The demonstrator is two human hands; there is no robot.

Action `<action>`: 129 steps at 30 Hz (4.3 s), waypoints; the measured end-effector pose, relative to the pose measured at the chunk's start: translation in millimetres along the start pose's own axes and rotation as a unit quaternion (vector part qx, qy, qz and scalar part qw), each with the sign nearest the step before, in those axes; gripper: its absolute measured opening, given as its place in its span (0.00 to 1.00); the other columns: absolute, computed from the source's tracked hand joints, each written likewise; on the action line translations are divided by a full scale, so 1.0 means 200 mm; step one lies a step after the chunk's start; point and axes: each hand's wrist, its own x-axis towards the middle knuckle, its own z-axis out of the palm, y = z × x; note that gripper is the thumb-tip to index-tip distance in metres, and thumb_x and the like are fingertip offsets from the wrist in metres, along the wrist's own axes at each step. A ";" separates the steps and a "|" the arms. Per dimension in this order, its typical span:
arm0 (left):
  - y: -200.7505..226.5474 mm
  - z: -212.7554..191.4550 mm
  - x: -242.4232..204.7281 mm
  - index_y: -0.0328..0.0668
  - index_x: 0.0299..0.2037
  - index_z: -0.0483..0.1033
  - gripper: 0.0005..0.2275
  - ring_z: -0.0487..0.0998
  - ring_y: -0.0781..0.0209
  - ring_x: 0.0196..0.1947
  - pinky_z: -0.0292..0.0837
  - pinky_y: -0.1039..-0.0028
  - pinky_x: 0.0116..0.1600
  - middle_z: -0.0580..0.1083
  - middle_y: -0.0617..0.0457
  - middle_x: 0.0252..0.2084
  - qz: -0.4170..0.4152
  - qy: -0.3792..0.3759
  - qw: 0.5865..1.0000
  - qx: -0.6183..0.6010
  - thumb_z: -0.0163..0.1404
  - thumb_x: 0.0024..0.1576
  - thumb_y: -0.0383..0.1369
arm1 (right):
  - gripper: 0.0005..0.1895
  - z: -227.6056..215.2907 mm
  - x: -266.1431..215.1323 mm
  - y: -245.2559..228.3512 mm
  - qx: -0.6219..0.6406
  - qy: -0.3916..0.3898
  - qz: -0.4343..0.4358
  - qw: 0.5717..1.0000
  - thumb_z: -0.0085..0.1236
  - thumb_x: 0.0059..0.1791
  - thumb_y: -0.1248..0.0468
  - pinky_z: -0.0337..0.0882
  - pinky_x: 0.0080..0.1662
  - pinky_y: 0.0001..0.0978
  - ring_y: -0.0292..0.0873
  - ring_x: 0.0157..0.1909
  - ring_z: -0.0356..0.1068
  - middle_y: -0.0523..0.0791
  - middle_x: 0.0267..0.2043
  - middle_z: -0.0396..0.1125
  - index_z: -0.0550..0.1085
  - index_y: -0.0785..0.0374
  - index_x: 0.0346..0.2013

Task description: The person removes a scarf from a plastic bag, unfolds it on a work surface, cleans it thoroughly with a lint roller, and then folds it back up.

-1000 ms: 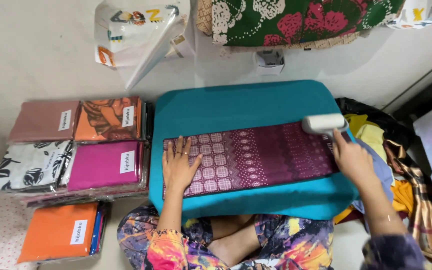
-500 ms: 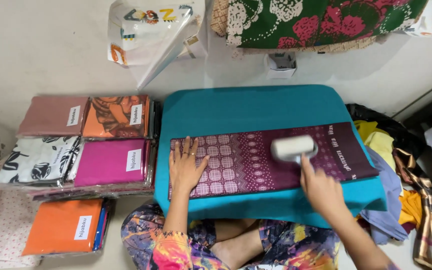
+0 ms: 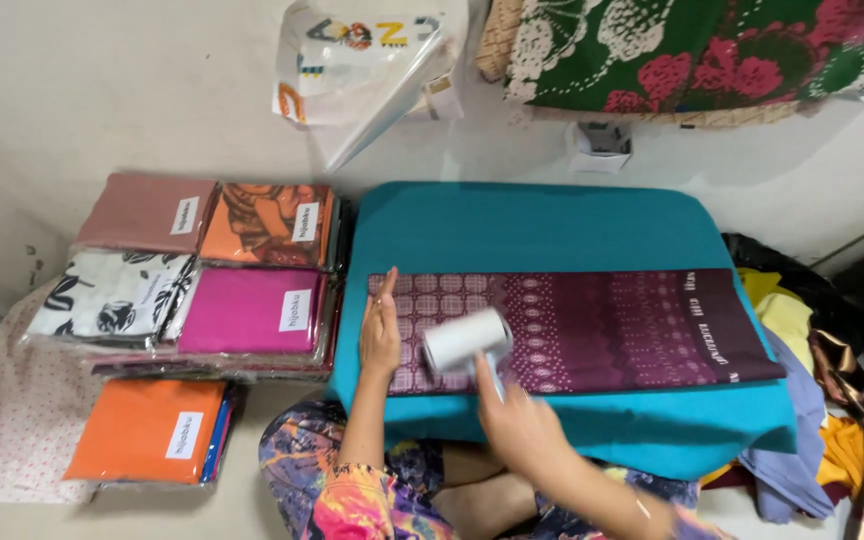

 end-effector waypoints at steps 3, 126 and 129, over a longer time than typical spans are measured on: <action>-0.05 0.00 0.00 0.54 0.76 0.56 0.29 0.55 0.42 0.75 0.38 0.51 0.77 0.59 0.48 0.76 0.023 0.028 0.997 -0.072 0.16 0.69 0.51 | 0.34 0.24 0.35 0.01 -0.033 0.129 -0.008 0.991 0.55 0.46 0.58 0.75 0.22 0.40 0.45 0.22 0.74 0.45 0.22 0.68 0.67 0.60 0.67; 0.12 -0.37 -0.25 0.50 0.44 0.79 0.16 0.74 0.62 0.52 0.77 0.65 0.54 0.76 0.56 0.47 0.066 -0.180 0.941 0.278 0.46 0.62 0.50 | 0.24 0.07 -0.57 2.38 -0.027 -0.027 0.354 0.934 0.46 0.48 0.66 0.76 0.55 0.46 0.58 0.53 0.78 0.53 0.55 0.78 0.82 0.58 0.55; 0.26 -0.29 -0.15 0.42 0.44 0.80 0.12 0.75 0.57 0.50 0.74 0.63 0.51 0.77 0.54 0.44 0.133 -0.096 0.955 0.248 0.47 0.64 0.40 | 0.27 0.13 -0.42 2.76 0.341 0.250 0.365 0.830 0.20 0.67 0.52 0.59 0.56 0.57 0.58 0.64 0.55 0.60 0.68 0.54 0.55 0.61 0.76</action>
